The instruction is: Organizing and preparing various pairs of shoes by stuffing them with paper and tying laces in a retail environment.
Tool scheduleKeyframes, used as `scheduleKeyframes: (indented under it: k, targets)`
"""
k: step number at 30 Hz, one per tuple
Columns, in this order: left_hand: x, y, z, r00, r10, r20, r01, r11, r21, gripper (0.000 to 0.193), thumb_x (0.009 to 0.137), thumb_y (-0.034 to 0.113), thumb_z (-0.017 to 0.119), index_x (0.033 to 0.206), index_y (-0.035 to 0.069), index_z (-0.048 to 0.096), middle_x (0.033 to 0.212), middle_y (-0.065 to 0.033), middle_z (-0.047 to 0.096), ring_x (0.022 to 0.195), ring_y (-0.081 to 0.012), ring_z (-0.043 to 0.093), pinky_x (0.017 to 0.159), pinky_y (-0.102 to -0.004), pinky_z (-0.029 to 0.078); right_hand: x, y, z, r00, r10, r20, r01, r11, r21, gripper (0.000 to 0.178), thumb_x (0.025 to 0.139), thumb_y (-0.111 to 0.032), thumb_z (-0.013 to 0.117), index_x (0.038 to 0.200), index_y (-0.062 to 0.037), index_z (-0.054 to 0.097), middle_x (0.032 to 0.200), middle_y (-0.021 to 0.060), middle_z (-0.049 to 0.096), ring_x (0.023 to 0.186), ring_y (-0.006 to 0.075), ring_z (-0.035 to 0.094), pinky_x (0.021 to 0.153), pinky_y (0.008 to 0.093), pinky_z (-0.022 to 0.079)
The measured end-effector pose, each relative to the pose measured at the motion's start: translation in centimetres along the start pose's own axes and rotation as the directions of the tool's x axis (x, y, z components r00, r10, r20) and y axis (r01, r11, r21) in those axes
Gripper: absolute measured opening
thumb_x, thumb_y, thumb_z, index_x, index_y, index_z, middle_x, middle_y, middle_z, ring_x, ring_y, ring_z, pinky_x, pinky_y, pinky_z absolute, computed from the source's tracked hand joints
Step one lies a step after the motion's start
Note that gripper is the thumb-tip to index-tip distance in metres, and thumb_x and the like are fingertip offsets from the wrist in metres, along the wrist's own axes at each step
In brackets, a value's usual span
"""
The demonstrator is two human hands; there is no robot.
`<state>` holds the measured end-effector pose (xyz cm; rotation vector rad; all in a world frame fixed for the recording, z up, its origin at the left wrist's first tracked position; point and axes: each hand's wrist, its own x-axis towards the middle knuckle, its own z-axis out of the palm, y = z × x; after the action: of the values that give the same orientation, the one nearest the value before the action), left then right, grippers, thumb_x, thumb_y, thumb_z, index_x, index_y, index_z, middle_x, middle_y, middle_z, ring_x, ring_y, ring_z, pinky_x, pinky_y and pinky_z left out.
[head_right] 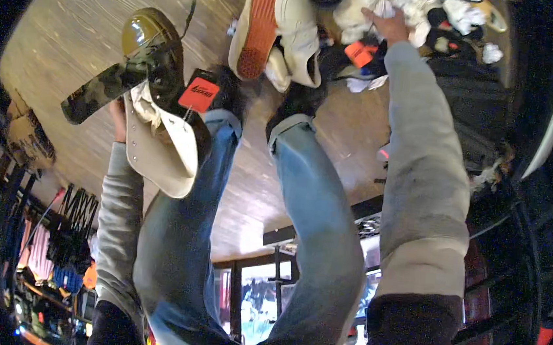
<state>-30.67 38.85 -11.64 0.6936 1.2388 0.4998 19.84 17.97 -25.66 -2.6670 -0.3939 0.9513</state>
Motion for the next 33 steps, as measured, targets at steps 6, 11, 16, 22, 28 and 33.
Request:
scheduleKeyframes:
  k: [6,11,16,22,28,33]
  targets:
    - [-5.5,3.1,3.7,0.978,-0.208,0.022,0.200,0.959,0.202,0.047,0.100,0.028,0.035,0.132,-0.004,0.046,0.132,-0.0135,0.053,0.120,-0.0238,0.051,0.105,-0.0381,0.039,-4.2,0.9,-1.3,0.840,-0.417,-0.346,0.212,0.841,-0.499,0.027,0.074,-0.025,0.071,0.097,-0.0105,0.068,0.083,0.0200,0.065,0.084,0.0376,0.061,0.074,0.0472,0.048]
    - [-7.4,11.9,7.6,0.957,-0.246,0.150,0.266,0.955,-0.130,0.049,0.101,0.033,0.037,0.137,0.000,0.042,0.137,-0.0110,0.049,0.124,-0.0233,0.048,0.109,-0.0372,0.035,-13.1,-6.3,-12.7,0.816,-0.423,-0.394,0.351,0.904,-0.243,0.013,0.074,-0.008,0.068,0.086,-0.0071,0.066,0.092,0.0134,0.061,0.083,0.0316,0.062,0.071,0.0416,0.049]
    - [-12.7,20.3,10.2,0.970,-0.200,0.136,0.208,0.977,-0.048,0.036,0.095,0.026,0.044,0.115,0.001,0.059,0.115,-0.0092,0.062,0.104,-0.0196,0.059,0.092,-0.0343,0.047,-33.0,-22.4,-27.7,0.840,-0.431,-0.331,0.511,0.833,0.211,0.011,0.077,0.003,0.062,0.087,-0.0021,0.061,0.089,0.0097,0.055,0.078,0.0205,0.059,0.064,0.0275,0.047]
    - [-25.9,34.6,19.6,0.975,0.044,0.217,-0.057,0.997,0.054,0.049,0.083,0.015,0.069,0.125,0.000,0.047,0.113,-0.0084,0.059,0.101,-0.0188,0.056,0.088,-0.0319,0.046,-58.8,-36.0,-40.7,0.829,-0.534,-0.164,0.556,0.818,0.146,0.021,0.068,-0.001,0.064,0.087,-0.0068,0.058,0.095,0.0134,0.051,0.088,0.0337,0.058,0.074,0.0392,0.048]
    - [-37.1,39.0,22.4,0.843,0.349,0.409,-0.441,0.884,0.155,0.066,0.087,0.009,0.059,0.145,0.003,0.027,0.129,-0.0108,0.051,0.111,-0.0197,0.053,0.095,-0.0333,0.043,-69.7,-34.5,-41.8,0.771,-0.557,-0.310,0.615,0.777,0.135,0.038,0.074,0.000,0.065,0.111,-0.0007,0.056,0.102,0.0146,0.050,0.089,0.0325,0.058,0.074,0.0412,0.049]
    - [-43.9,37.0,22.6,0.723,0.336,0.604,-0.527,0.833,0.168,0.061,0.089,0.013,0.058,0.142,0.004,0.029,0.128,-0.0110,0.051,0.111,-0.0201,0.053,0.096,-0.0332,0.043,-76.4,-26.8,-41.8,0.891,-0.382,-0.247,0.454,0.729,0.512,0.050,0.084,-0.007,0.066,0.130,-0.0097,0.047,0.101,0.0136,0.056,0.086,0.0291,0.060,0.071,0.0390,0.050]
